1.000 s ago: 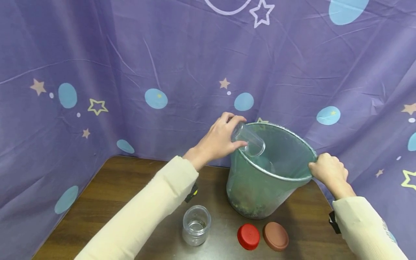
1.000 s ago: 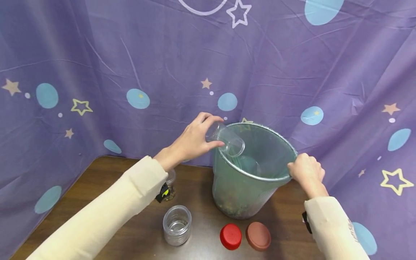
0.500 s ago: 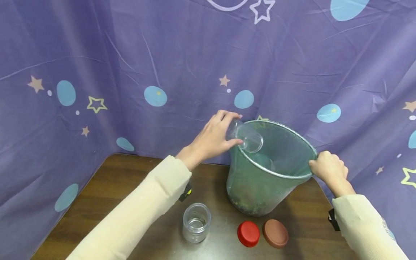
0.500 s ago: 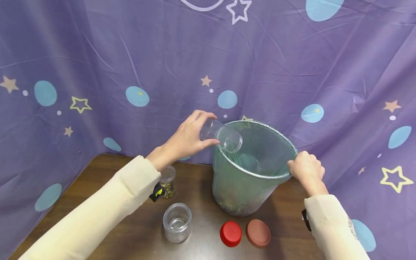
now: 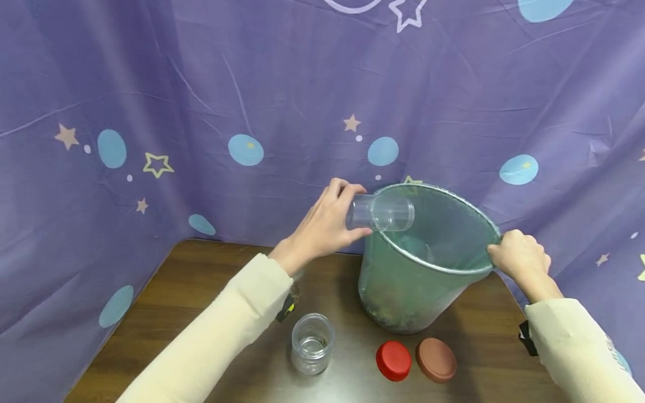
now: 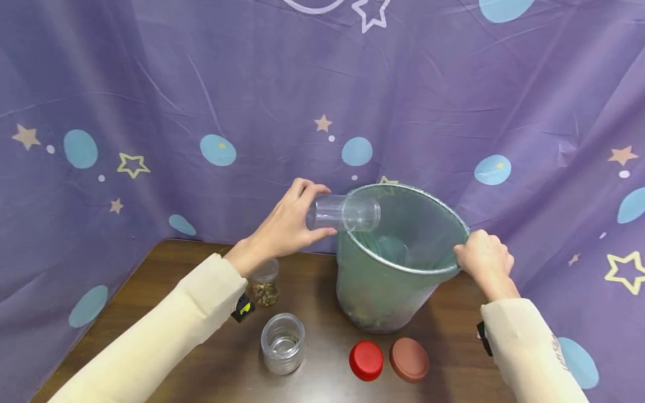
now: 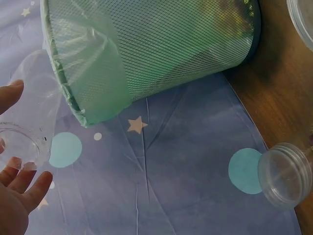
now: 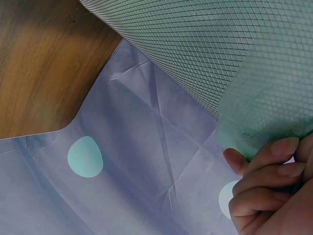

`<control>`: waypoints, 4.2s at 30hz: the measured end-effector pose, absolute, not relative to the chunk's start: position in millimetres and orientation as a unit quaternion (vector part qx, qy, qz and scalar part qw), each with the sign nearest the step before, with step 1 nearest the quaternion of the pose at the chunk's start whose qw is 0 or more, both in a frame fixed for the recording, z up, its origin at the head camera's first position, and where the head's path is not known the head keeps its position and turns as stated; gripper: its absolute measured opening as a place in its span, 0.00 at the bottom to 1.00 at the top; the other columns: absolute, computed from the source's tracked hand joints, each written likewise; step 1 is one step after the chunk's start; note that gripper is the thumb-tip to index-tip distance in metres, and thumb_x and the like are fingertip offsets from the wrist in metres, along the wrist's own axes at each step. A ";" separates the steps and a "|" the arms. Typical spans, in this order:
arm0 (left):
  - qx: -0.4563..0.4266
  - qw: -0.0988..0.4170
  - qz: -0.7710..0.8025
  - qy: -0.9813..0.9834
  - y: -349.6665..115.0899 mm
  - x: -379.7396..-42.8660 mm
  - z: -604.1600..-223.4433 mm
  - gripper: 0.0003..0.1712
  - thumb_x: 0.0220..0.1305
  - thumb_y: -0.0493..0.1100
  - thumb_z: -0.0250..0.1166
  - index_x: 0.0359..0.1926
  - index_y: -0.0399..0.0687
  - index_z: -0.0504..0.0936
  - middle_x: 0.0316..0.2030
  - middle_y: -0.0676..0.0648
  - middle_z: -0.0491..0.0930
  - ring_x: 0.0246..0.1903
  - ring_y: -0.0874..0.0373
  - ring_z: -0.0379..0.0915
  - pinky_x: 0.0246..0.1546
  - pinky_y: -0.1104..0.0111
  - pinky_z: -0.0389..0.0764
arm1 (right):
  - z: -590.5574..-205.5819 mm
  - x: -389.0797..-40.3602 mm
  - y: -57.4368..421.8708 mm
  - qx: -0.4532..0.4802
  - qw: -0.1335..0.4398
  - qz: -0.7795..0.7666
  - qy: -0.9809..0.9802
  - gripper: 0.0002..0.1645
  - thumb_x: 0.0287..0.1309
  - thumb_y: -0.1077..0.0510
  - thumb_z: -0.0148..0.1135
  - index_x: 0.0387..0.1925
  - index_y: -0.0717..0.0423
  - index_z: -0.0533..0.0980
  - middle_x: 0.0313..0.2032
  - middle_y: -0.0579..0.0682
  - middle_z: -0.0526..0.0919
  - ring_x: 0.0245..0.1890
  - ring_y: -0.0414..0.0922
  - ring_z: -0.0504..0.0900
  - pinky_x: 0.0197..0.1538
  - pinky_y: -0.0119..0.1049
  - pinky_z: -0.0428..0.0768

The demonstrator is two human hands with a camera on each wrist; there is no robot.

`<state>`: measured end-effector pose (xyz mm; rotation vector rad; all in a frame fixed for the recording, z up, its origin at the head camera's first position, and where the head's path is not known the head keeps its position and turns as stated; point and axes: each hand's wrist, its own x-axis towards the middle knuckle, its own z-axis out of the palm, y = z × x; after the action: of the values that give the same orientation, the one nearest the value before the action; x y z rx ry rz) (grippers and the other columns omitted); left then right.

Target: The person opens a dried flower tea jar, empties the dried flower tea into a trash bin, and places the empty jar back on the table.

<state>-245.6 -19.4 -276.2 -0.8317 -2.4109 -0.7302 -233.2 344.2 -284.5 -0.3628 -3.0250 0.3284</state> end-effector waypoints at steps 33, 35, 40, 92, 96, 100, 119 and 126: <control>-0.264 0.146 -0.298 -0.906 -20.3 -242.0 -338.3 0.60 0.46 0.52 0.74 0.75 0.59 0.46 0.58 0.42 0.73 0.41 0.50 0.78 0.33 0.63 0.77 | -284.1 -232.9 345.5 -0.121 0.043 0.107 -0.986 0.20 0.51 0.53 0.49 0.31 0.69 0.75 0.44 0.80 0.76 0.43 0.77 0.76 0.30 0.57 0.72; -0.262 0.139 -0.311 -0.903 -19.8 -242.4 -342.0 0.61 0.46 0.50 0.74 0.75 0.59 0.45 0.57 0.43 0.75 0.43 0.50 0.79 0.34 0.63 0.77 | -284.0 -233.1 345.4 -0.120 0.045 0.106 -0.986 0.21 0.51 0.53 0.49 0.32 0.70 0.75 0.44 0.80 0.76 0.43 0.77 0.76 0.29 0.57 0.72; -0.257 0.128 -0.342 -0.895 -17.5 -242.5 -347.3 0.61 0.45 0.47 0.72 0.75 0.57 0.44 0.54 0.44 0.78 0.47 0.50 0.78 0.44 0.58 0.76 | -283.5 -233.0 345.2 -0.119 0.046 0.104 -0.986 0.21 0.50 0.54 0.49 0.32 0.71 0.75 0.44 0.80 0.76 0.43 0.77 0.76 0.29 0.58 0.73; -0.134 0.015 -0.533 -0.836 -24.9 -243.7 -337.5 0.52 0.56 0.60 0.71 0.72 0.53 0.51 0.55 0.43 0.79 0.56 0.44 0.78 0.55 0.51 0.79 | -281.8 -230.9 343.8 -0.120 0.046 0.113 -0.985 0.19 0.50 0.53 0.50 0.29 0.68 0.74 0.42 0.79 0.76 0.42 0.78 0.76 0.29 0.58 0.72; -0.131 0.015 -0.529 -0.838 -26.1 -243.7 -342.0 0.52 0.56 0.60 0.71 0.73 0.52 0.51 0.54 0.43 0.79 0.54 0.46 0.79 0.54 0.53 0.80 | -282.0 -231.1 345.7 -0.122 0.046 0.115 -0.985 0.19 0.51 0.53 0.50 0.28 0.67 0.74 0.42 0.79 0.76 0.42 0.77 0.76 0.29 0.58 0.72; -0.127 0.013 -0.526 -0.841 -27.9 -243.5 -346.6 0.52 0.56 0.60 0.70 0.72 0.52 0.51 0.52 0.44 0.80 0.53 0.47 0.80 0.52 0.54 0.81 | -282.9 -231.6 347.0 -0.124 0.042 0.115 -0.985 0.19 0.51 0.52 0.50 0.28 0.68 0.74 0.42 0.79 0.76 0.43 0.77 0.76 0.29 0.58 0.73; -0.112 0.012 -0.528 -0.842 -36.5 -245.1 -374.6 0.47 0.55 0.55 0.72 0.69 0.51 0.56 0.51 0.43 0.81 0.51 0.47 0.81 0.53 0.53 0.81 | -284.4 -232.7 346.7 -0.125 0.051 0.120 -0.984 0.19 0.51 0.52 0.50 0.28 0.67 0.74 0.42 0.79 0.76 0.43 0.77 0.76 0.30 0.58 0.72; -0.098 -0.008 -0.528 -0.843 -34.9 -244.2 -389.0 0.52 0.55 0.56 0.72 0.72 0.49 0.52 0.54 0.42 0.80 0.52 0.47 0.80 0.54 0.52 0.80 | -284.7 -232.1 346.0 -0.126 0.049 0.121 -0.983 0.17 0.51 0.52 0.50 0.25 0.65 0.74 0.42 0.78 0.77 0.42 0.77 0.76 0.30 0.57 0.72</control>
<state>-244.2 -34.9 -389.0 -0.3079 -2.6633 -1.6688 -232.1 346.0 -284.7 -0.3844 -2.9963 0.3697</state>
